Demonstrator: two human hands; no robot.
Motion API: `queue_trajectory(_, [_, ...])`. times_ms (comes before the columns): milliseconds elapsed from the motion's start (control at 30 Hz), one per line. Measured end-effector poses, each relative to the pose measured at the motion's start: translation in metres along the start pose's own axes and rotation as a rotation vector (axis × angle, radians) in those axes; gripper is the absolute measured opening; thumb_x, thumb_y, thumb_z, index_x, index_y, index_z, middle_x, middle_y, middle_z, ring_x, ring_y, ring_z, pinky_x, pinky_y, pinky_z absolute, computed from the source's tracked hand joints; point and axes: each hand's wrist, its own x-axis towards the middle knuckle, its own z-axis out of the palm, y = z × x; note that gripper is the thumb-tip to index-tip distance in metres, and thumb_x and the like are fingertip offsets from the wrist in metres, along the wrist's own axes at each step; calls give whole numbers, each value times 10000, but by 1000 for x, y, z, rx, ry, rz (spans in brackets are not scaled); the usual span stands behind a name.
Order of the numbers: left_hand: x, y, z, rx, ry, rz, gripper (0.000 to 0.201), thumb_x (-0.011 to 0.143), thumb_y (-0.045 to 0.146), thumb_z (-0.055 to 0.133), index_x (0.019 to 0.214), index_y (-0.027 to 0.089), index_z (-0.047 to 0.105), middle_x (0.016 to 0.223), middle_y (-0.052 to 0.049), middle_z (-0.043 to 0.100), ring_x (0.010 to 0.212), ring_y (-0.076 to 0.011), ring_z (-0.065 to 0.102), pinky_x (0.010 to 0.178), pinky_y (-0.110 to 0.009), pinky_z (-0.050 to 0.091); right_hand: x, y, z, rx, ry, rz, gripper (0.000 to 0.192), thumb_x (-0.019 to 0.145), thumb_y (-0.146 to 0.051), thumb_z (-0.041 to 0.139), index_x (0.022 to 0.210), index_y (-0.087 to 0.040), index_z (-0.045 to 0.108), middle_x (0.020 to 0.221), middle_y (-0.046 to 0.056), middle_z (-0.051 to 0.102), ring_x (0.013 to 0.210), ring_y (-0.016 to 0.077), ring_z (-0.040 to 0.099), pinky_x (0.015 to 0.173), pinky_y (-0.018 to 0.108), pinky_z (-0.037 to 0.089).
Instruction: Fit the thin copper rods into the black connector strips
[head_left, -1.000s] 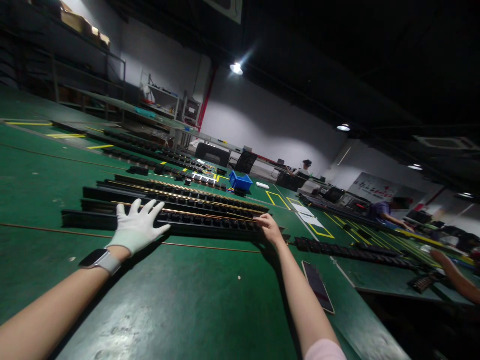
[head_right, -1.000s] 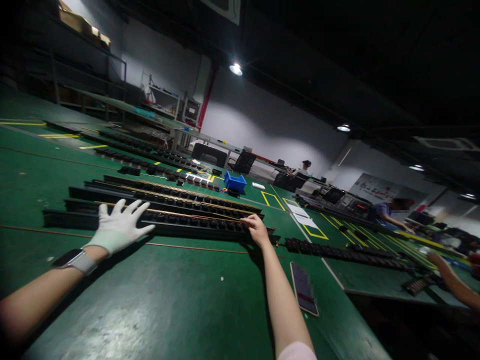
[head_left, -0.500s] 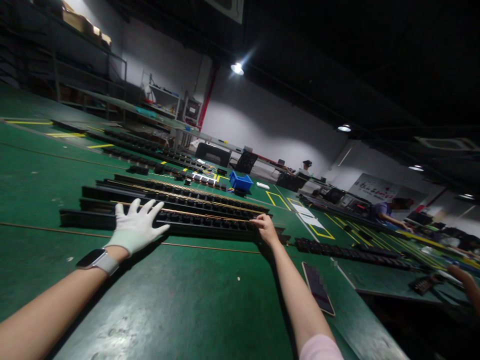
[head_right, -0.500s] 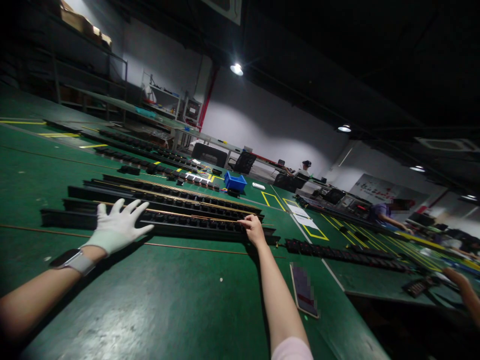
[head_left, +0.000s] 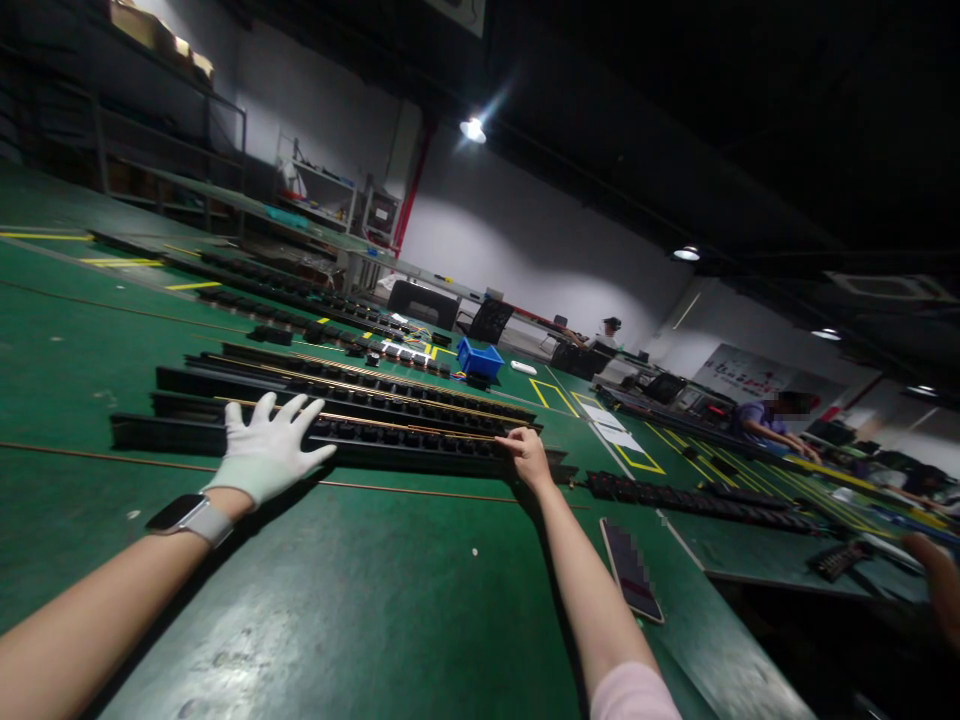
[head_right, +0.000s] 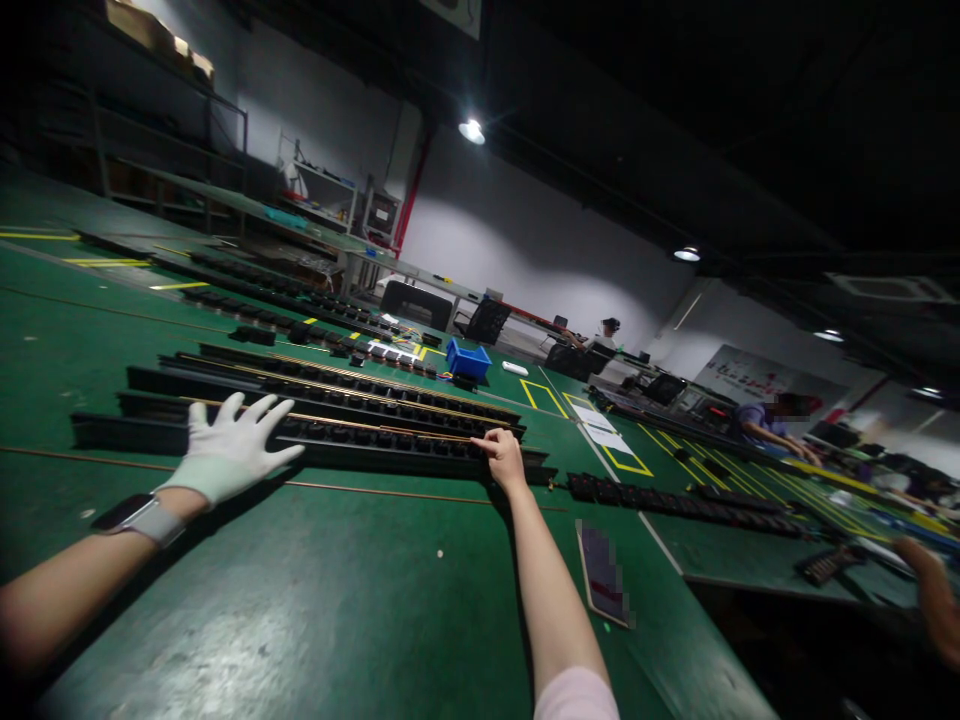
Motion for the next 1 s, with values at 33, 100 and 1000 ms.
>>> queue_trajectory(33, [0, 0, 0, -1, 5, 4, 886, 912, 721, 557, 1677, 282, 473, 1737, -146, 444, 1612, -531, 207, 1264, -783, -27, -1, 0, 0, -6, 5, -6, 505, 969, -67, 615, 1219, -437, 849, 1105, 54, 716, 1053, 244, 606, 967, 405, 474])
queue_trajectory(100, [0, 0, 0, 2, 10, 7, 882, 915, 726, 552, 1677, 290, 472, 1735, -146, 445, 1614, -523, 209, 1267, -776, -33, -4, -2, 1, -25, 11, -18, 537, 954, -64, 620, 1267, -448, 827, 1123, 53, 715, 1059, 244, 603, 969, 409, 479])
queue_trajectory(1000, [0, -3, -1, 0, -3, 10, 852, 885, 734, 584, 1650, 364, 516, 1733, -137, 449, 1613, -533, 224, 1270, -771, 13, -15, -19, 11, -128, 37, -80, 739, 892, 18, 534, 1455, -419, 729, 1229, 78, 687, 1117, 271, 575, 990, 408, 515])
